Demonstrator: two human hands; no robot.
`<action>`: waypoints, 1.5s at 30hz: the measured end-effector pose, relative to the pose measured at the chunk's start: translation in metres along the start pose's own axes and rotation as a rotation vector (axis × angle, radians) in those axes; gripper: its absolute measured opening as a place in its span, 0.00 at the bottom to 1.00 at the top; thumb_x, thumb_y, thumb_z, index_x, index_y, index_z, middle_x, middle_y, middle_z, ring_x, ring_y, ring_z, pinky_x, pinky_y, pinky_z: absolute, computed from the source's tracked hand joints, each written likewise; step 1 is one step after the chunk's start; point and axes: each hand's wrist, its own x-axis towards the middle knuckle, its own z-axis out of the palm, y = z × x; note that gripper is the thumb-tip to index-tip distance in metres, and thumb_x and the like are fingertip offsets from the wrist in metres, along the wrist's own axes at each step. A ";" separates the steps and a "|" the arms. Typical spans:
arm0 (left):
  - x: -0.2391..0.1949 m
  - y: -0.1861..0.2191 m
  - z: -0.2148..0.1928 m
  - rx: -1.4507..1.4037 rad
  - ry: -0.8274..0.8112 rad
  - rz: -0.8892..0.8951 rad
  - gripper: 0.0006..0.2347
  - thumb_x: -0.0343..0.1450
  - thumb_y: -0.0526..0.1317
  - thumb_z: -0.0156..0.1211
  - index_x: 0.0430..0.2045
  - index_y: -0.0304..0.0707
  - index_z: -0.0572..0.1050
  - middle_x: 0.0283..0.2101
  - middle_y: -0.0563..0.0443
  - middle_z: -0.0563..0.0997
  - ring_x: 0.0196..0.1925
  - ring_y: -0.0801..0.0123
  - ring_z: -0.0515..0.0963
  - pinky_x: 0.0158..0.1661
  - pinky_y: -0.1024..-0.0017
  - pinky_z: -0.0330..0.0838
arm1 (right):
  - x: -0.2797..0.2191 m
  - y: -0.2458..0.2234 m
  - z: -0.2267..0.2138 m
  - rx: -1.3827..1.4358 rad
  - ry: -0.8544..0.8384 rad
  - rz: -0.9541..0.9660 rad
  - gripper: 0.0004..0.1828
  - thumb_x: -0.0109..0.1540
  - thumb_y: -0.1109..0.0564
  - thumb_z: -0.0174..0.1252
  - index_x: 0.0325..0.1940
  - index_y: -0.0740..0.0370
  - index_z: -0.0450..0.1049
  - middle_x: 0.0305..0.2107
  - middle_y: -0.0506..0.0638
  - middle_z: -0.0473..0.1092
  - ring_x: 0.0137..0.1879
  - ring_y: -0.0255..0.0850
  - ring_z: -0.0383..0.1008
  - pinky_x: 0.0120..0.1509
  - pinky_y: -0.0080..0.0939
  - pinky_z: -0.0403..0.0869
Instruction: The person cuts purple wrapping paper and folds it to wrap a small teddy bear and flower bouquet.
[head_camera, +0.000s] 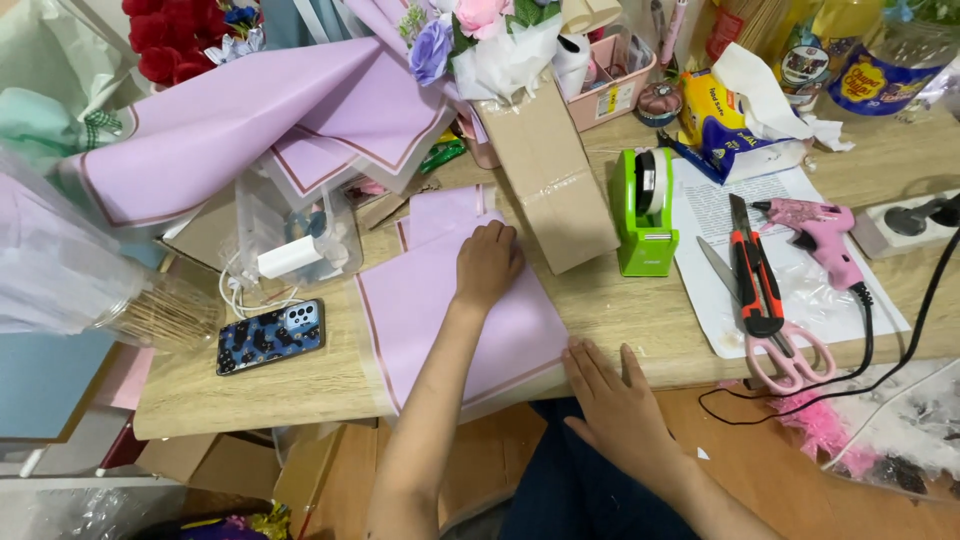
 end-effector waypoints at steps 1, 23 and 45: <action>-0.002 0.002 0.002 0.001 0.001 -0.001 0.05 0.68 0.39 0.57 0.32 0.39 0.74 0.36 0.49 0.75 0.37 0.53 0.74 0.32 0.59 0.67 | 0.000 0.000 -0.001 0.000 0.001 -0.002 0.58 0.49 0.26 0.58 0.74 0.59 0.55 0.70 0.53 0.58 0.75 0.43 0.55 0.72 0.61 0.60; -0.067 0.064 -0.040 0.059 0.230 -0.054 0.12 0.68 0.44 0.55 0.40 0.37 0.75 0.45 0.47 0.78 0.46 0.57 0.75 0.43 0.62 0.62 | -0.001 0.007 0.003 0.041 -0.032 -0.024 0.54 0.54 0.24 0.52 0.74 0.59 0.54 0.71 0.52 0.57 0.76 0.42 0.54 0.74 0.58 0.58; -0.069 0.067 -0.040 0.041 0.208 -0.103 0.16 0.70 0.47 0.53 0.46 0.37 0.76 0.50 0.48 0.80 0.52 0.59 0.77 0.49 0.62 0.63 | -0.021 0.203 0.068 0.215 -0.077 0.859 0.16 0.64 0.49 0.50 0.50 0.59 0.73 0.38 0.60 0.77 0.43 0.64 0.70 0.40 0.60 0.67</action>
